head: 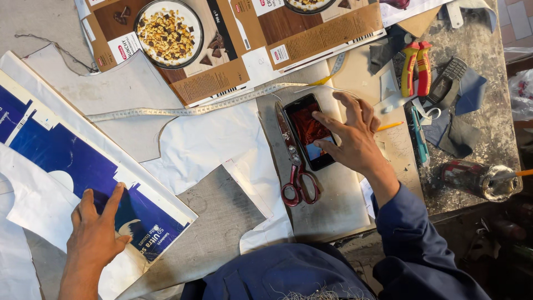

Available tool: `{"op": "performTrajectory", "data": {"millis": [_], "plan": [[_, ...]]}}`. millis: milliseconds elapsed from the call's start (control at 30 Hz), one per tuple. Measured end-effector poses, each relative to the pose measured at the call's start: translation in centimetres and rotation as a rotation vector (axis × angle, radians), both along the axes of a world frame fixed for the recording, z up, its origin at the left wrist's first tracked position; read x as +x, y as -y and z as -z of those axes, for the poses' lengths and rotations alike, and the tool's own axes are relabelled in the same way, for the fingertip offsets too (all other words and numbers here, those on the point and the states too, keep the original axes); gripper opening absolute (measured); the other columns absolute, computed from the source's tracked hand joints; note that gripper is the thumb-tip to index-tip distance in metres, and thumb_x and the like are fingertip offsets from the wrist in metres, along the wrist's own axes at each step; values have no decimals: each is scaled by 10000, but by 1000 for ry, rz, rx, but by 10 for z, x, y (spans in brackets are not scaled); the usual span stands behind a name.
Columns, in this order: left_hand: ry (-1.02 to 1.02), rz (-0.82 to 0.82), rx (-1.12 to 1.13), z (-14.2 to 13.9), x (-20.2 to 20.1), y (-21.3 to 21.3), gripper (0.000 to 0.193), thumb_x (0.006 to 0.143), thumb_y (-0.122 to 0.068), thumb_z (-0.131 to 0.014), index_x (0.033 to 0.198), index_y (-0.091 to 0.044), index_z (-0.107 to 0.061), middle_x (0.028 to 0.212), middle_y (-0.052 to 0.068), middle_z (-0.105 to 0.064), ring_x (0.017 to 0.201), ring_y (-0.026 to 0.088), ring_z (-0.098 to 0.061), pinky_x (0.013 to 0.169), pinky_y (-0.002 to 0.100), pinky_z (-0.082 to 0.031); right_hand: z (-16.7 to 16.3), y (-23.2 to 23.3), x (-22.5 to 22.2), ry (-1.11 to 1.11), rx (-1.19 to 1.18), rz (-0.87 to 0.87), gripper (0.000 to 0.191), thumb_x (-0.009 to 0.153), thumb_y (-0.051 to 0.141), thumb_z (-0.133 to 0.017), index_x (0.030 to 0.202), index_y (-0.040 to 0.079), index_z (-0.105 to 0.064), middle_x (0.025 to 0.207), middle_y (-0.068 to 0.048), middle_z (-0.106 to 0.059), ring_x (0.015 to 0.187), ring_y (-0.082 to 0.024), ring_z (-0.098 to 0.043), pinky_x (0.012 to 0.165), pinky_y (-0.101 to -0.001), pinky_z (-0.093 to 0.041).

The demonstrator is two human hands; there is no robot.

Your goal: The person aligns a cardboard template on a paper pattern and traces its outline with a pencil. They then place a black leather jacket on the table, compare it to a reference photo, and measure the jacket with a ruler. Finally, they cut the paper pattern with scissors.

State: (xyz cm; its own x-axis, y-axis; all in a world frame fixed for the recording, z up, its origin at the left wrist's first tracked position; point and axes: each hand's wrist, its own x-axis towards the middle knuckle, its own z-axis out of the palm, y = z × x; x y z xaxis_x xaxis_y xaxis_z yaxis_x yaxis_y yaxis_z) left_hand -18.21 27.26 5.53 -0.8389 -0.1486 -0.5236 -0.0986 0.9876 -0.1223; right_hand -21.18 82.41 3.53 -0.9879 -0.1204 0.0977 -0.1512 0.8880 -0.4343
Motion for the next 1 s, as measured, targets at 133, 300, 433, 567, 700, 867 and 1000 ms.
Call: {"op": "performTrajectory", "data": {"millis": [133, 300, 433, 567, 700, 867, 1000], "plan": [[-3, -6, -1, 3, -1, 1, 1295, 545, -201, -989, 1561, -503, -245, 1682, 171, -126, 1522, 429, -228, 1037, 548, -524, 0, -2, -5, -26, -59, 0, 485, 727, 374, -870, 1197, 298, -778, 1563, -77, -444, 1423, -389, -296, 1127, -551, -226], [19, -18, -18, 6, -3, 2, 1283, 543, -224, -986, 1572, -486, -266, 1683, 194, -122, 1525, 435, -206, 1021, 543, -523, 5, -12, 9, -35, -105, 53, 386, 733, 308, -886, 1111, 307, -810, 1529, -39, -493, 1444, -365, -312, 1183, -541, -218], [58, -48, -45, 10, -5, 2, 1258, 570, -230, -988, 1559, -511, -263, 1694, 165, -104, 1549, 413, -177, 1050, 546, -515, 8, -16, 15, -20, -86, 89, 364, 721, 306, -894, 1076, 306, -814, 1516, -28, -506, 1433, -351, -320, 1165, -535, -215], [36, -29, -34, 9, -5, 1, 1259, 552, -239, -982, 1570, -489, -284, 1690, 187, -118, 1535, 431, -187, 1025, 550, -516, 3, -11, 14, 9, -83, 97, 369, 725, 303, -898, 1084, 300, -817, 1510, -23, -511, 1436, -340, -325, 1146, -530, -216], [61, -56, -43, 4, -6, -2, 1250, 576, -237, -981, 1564, -511, -265, 1698, 161, -97, 1545, 406, -180, 1051, 545, -512, 0, -16, 13, -46, -99, 75, 367, 714, 255, -901, 1072, 255, -817, 1466, -35, -541, 1379, -331, -376, 1108, -500, -274], [-8, 7, 66, 14, -5, 2, 1257, 537, -184, -962, 1587, -410, -310, 1670, 247, -142, 1499, 469, -231, 1083, 538, -452, 7, -69, 23, -200, 3, 153, 308, 848, -28, -746, 1070, 177, -804, 1207, -53, -662, 1131, -255, -615, 983, -350, -506], [-220, 112, 238, 20, 2, 26, 1144, 544, -76, -900, 1541, -287, -380, 1628, 286, -203, 1467, 480, -283, 1158, 513, -371, 17, -87, 42, -126, 308, 16, 232, 861, 14, -715, 1041, 123, -813, 924, -83, -649, 936, -263, -622, 857, -369, -507]]}}
